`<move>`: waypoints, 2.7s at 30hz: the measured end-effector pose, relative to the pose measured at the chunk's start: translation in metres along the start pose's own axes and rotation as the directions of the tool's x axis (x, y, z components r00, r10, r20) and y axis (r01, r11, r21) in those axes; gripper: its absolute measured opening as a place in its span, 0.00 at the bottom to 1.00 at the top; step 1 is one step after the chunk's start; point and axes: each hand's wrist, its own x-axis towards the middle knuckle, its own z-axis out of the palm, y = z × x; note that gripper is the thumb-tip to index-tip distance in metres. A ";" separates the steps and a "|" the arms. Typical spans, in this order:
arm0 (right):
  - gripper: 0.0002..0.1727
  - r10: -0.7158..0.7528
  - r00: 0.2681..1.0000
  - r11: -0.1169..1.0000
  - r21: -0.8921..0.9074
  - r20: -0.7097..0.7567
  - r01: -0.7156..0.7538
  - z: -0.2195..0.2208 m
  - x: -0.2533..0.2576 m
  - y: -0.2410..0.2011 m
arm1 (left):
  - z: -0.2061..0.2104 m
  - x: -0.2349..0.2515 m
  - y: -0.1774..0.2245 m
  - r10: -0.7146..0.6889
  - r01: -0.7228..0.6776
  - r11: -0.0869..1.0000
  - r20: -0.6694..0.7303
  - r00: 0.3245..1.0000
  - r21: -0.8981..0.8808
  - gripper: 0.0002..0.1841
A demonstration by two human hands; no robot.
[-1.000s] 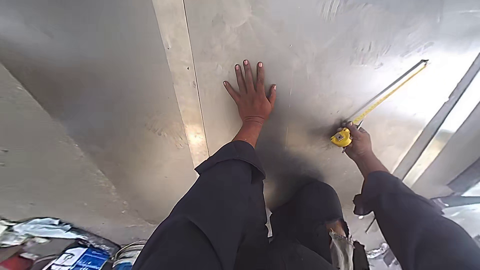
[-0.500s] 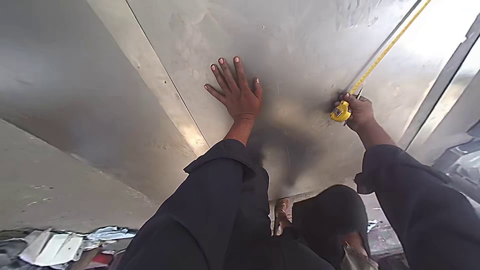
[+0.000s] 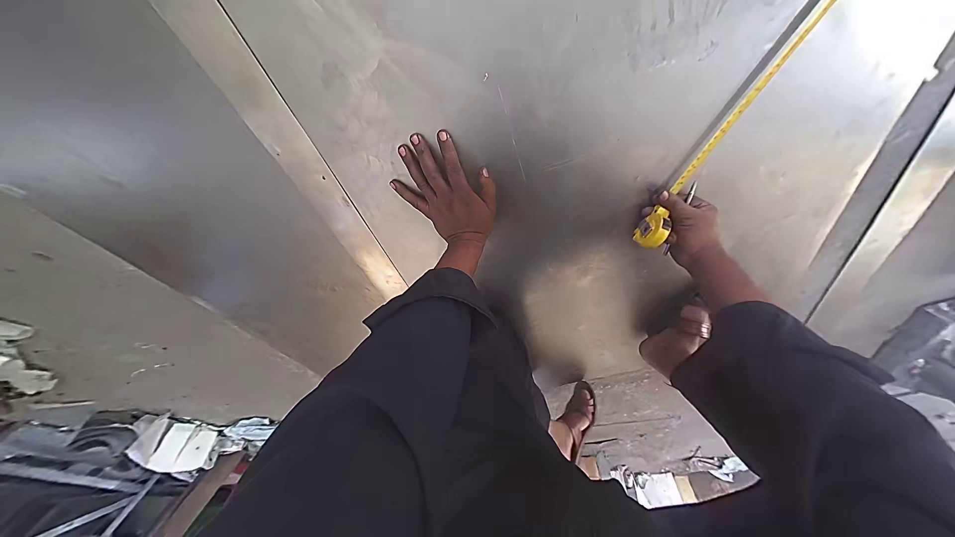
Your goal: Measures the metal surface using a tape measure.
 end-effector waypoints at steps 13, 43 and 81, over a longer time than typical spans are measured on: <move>0.12 0.056 0.997 0.998 -0.043 0.056 -0.054 0.003 -0.001 -0.010 | 0.006 -0.003 -0.004 0.015 -0.020 0.998 -0.092 0.996 -0.053 0.39; 0.18 0.013 0.856 -0.210 -0.836 0.517 0.508 -0.108 0.030 -0.191 | -0.064 -0.068 0.056 -0.263 0.327 0.798 0.195 0.945 -0.506 0.19; 0.23 0.173 0.842 -0.582 -0.637 0.511 0.506 0.019 0.048 -0.167 | -0.029 -0.098 0.190 0.336 -0.210 0.893 0.279 0.900 -0.397 0.26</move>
